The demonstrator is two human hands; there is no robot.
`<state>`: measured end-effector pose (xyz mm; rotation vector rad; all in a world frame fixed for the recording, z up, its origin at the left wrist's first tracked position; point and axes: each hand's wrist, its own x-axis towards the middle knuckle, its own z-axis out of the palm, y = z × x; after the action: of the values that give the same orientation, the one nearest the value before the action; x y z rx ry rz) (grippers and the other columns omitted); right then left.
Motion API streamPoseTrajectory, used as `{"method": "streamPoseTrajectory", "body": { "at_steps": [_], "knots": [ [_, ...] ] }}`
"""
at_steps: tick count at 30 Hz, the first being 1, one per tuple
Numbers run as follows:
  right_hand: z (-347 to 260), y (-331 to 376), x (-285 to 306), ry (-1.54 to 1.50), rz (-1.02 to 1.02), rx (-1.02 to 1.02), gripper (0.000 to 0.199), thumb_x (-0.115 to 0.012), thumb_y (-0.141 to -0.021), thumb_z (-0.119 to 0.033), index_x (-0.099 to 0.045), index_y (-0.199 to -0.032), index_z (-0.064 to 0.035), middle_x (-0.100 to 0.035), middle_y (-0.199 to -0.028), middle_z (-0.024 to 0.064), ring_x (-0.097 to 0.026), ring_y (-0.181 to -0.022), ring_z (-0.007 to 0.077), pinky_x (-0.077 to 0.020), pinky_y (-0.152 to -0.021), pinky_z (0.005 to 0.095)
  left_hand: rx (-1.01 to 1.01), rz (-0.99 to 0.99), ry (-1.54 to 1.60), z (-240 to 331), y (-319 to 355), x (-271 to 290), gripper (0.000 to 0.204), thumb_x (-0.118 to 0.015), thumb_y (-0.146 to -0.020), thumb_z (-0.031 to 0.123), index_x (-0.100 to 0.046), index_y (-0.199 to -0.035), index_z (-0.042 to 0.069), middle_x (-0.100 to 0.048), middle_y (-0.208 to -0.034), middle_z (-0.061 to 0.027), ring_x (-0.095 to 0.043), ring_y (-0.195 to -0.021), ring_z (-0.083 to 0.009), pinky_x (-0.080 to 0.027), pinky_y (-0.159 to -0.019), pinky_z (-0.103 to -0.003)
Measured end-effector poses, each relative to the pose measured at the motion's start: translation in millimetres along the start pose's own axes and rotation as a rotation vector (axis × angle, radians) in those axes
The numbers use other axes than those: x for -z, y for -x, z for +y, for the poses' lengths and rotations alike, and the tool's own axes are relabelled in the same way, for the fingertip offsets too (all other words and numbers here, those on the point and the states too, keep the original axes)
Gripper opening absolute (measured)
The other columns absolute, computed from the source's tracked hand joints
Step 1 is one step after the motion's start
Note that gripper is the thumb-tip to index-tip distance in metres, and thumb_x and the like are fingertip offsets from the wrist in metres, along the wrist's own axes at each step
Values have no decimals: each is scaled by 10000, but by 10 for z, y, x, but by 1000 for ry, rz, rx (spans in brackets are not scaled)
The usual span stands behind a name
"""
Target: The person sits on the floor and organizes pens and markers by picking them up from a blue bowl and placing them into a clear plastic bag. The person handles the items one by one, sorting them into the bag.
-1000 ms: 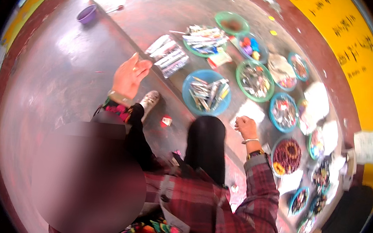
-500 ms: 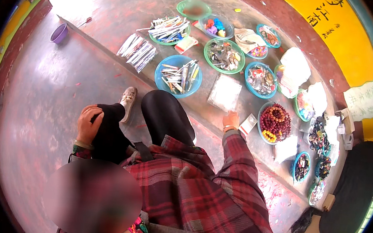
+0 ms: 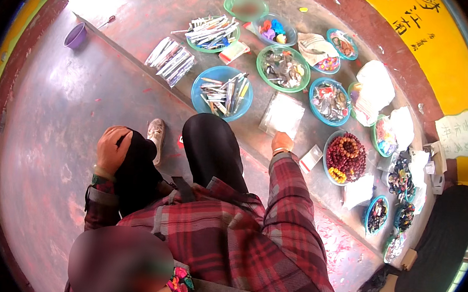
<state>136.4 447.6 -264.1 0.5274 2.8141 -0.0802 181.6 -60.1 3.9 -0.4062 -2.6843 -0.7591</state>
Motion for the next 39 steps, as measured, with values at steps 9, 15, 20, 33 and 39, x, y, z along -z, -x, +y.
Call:
{"method": "streamPoseTrajectory", "body": {
  "at_steps": [9,15,20,33,39],
  "knots": [
    [-161,171,175,16,103,113,235,-505,-853,-271,-630,-972,-111,-653,-933,174,-642,-861,339,-509,-748,454,-23,-35,-51,79,-142,-105,111,-639,-783,147,-632,-780,36,-644,-819,-117,-603,-824,-301,-469,-735,-380],
    [-176,41,114,-27,45,-27,252,-460,-861,-246,-639,-986,-119,-655,-947,181,-640,-894,339,-506,-762,453,-32,-52,-36,101,-206,-126,98,-639,-779,142,-632,-774,45,-642,-807,-115,-602,-810,-303,-467,-728,-380],
    [-94,-12,207,-86,48,-64,275,-445,-855,-235,-660,-973,-112,-657,-962,166,-635,-889,347,-499,-784,450,-35,-28,-36,57,-167,-108,102,-637,-782,146,-631,-768,45,-640,-798,-115,-601,-802,-304,-465,-717,-381],
    [495,-208,475,-487,679,-60,134,-510,-837,-186,-548,-849,-58,-630,-775,204,-614,-746,407,-485,-655,455,-30,-54,-24,60,-175,-111,128,-630,-790,164,-629,-770,38,-637,-782,-120,-599,-777,-311,-464,-708,-389],
    [-338,360,1761,-577,779,295,112,-545,-854,-171,-592,-896,-78,-627,-839,162,-608,-760,370,-478,-651,416,-21,-10,71,165,-228,-170,146,-602,-825,169,-629,-783,32,-631,-781,-141,-594,-775,-330,-469,-702,-376]
  ]
}}
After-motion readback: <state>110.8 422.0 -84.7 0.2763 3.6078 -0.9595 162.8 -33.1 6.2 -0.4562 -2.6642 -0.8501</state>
